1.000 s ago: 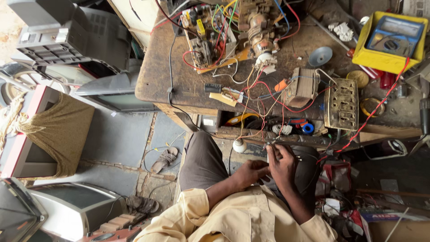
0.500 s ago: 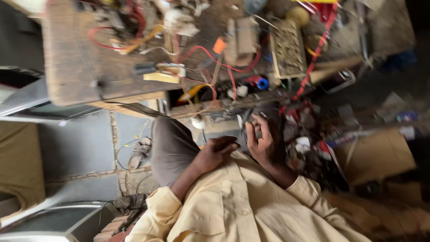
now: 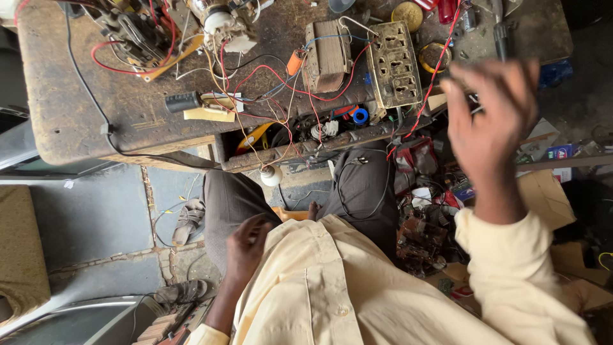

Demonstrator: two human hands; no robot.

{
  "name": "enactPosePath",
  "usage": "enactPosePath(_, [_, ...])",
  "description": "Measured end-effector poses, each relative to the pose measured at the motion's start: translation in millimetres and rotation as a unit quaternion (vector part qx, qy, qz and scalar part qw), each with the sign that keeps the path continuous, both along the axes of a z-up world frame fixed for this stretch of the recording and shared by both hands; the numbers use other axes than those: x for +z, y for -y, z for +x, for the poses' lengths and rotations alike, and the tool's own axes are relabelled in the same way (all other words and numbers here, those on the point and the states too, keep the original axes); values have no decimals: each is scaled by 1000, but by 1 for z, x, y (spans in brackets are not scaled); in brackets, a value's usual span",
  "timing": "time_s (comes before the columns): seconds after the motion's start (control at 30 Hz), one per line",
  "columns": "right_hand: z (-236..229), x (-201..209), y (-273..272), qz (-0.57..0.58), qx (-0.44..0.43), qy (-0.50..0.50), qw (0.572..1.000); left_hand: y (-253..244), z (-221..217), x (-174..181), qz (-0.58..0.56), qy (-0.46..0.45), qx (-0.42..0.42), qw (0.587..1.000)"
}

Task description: The person works at a cluttered workbench, manipulating wires and components of an electronic device. They connect and disconnect wires, use a multimeter to test connections, and adjust parts of the device.

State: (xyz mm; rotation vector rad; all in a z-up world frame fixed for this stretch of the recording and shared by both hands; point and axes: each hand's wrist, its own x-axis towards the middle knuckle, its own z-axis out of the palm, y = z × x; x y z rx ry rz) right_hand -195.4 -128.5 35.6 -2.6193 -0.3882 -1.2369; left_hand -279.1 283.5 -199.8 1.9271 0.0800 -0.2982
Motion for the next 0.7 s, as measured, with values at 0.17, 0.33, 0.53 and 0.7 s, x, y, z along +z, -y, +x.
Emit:
enactPosePath(0.17, [54,19,17,-63,90,-82,991,-32,-20,-43,165,123,10,979])
enactPosePath(0.33, [79,14,23,-129,45,-103,985,-33,-25,-61,169,164,48,971])
enactPosePath(0.53, [61,-6,15,-159,-76,-176,968,-31,-16,-58,176,130,59,974])
enactPosePath(0.7, [46,-32,4,-127,-128,-268,946,-30,-8,-56,208,133,49,968])
